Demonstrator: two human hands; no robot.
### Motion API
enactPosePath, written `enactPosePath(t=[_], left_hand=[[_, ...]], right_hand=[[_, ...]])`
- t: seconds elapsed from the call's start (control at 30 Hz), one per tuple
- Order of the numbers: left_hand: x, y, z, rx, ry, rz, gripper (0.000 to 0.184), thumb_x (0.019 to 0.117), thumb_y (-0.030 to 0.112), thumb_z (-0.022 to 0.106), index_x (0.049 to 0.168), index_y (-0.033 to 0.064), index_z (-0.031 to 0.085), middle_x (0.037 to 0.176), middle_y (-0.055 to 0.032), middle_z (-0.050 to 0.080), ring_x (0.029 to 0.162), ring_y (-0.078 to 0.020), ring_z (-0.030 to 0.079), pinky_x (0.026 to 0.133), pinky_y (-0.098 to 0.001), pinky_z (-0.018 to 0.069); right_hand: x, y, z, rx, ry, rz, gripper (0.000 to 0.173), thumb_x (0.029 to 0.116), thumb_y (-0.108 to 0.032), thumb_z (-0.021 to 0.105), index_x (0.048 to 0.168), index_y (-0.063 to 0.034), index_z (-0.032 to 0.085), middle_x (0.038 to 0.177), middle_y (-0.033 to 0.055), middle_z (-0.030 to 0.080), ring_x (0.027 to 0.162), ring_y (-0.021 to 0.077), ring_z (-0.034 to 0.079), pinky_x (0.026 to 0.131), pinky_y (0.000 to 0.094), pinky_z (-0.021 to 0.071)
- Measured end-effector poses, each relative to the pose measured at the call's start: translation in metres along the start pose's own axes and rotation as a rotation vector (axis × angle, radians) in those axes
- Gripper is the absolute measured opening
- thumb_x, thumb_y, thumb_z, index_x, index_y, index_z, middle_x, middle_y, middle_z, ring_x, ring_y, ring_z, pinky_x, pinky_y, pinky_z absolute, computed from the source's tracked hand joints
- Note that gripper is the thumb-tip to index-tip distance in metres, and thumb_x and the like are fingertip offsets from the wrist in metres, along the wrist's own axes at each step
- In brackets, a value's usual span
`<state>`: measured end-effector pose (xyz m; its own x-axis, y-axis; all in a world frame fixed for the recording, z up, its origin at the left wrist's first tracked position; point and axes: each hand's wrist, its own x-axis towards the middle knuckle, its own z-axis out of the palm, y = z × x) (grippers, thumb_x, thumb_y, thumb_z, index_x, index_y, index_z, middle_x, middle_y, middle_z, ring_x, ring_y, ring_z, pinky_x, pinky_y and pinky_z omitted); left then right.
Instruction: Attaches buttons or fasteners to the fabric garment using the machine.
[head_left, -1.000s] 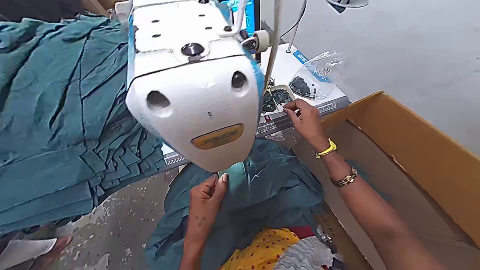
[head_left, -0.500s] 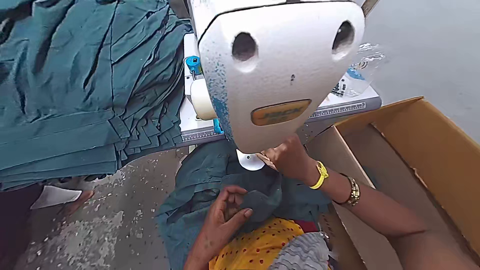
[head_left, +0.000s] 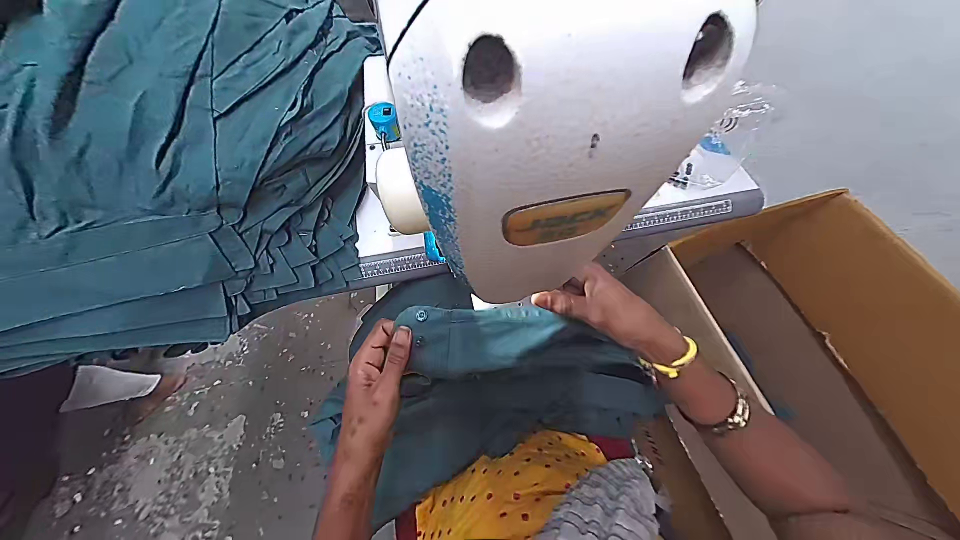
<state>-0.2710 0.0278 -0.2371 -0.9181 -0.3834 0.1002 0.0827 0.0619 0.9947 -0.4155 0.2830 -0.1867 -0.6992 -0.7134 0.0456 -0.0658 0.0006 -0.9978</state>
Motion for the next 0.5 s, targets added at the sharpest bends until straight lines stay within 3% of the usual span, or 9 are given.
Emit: enactPosePath(t=[0.1,0.2,0.3,0.43,0.5], left_hand=[[0.002,-0.004,0.003,-0.079,0.066,-0.127,0.018,0.1078,0.020,0.043,0.099,0.0128,0.058,0.082,0.0076,0.064,0.073,-0.0023,0.064,0.066,-0.0201,0.0565],[0.005,0.000,0.004,-0.070,0.099,-0.143,0.018,0.1067,0.020,0.044,0.098,0.0129,0.058,0.082,0.0076,0.064,0.071,-0.0016,0.063,0.061,-0.0177,0.0541],[0.008,0.004,0.006,-0.040,0.100,-0.158,0.019,0.1070,0.021,0.045,0.098,0.0121,0.059,0.083,0.0060,0.063,0.073,-0.0033,0.063,0.064,-0.0206,0.0553],[0.010,0.005,0.010,-0.031,0.102,-0.173,0.019,0.1073,0.020,0.044,0.097,0.0119,0.058,0.082,0.0063,0.064,0.073,-0.0041,0.066,0.066,-0.0223,0.0584],[0.009,0.001,0.009,-0.020,0.102,-0.166,0.018,0.1065,0.020,0.045,0.097,0.0125,0.059,0.080,0.0072,0.063,0.072,-0.0030,0.065,0.065,-0.0209,0.0574]], right_hand=[[0.016,-0.003,0.005,-0.166,0.125,0.095,0.016,0.0916,-0.008,0.072,0.095,-0.0114,0.057,0.071,-0.0095,0.051,0.063,-0.0031,0.050,0.063,0.0141,0.0453],[0.024,-0.006,0.005,-0.193,0.169,0.083,0.021,0.0915,-0.003,0.071,0.099,-0.0107,0.053,0.073,-0.0077,0.049,0.063,-0.0018,0.049,0.062,0.0141,0.0447],[0.025,-0.002,0.001,-0.142,0.181,0.027,0.024,0.0896,0.002,0.069,0.100,-0.0114,0.052,0.073,-0.0086,0.050,0.063,-0.0030,0.050,0.063,0.0133,0.0466],[0.022,-0.001,-0.001,-0.216,0.190,0.026,0.022,0.0914,-0.001,0.070,0.101,-0.0087,0.053,0.074,-0.0066,0.051,0.064,-0.0022,0.051,0.062,0.0142,0.0470],[0.020,0.002,-0.009,-0.434,0.230,0.003,0.020,0.0928,-0.009,0.072,0.106,-0.0062,0.058,0.081,-0.0020,0.060,0.070,0.0024,0.058,0.067,0.0203,0.0514]])
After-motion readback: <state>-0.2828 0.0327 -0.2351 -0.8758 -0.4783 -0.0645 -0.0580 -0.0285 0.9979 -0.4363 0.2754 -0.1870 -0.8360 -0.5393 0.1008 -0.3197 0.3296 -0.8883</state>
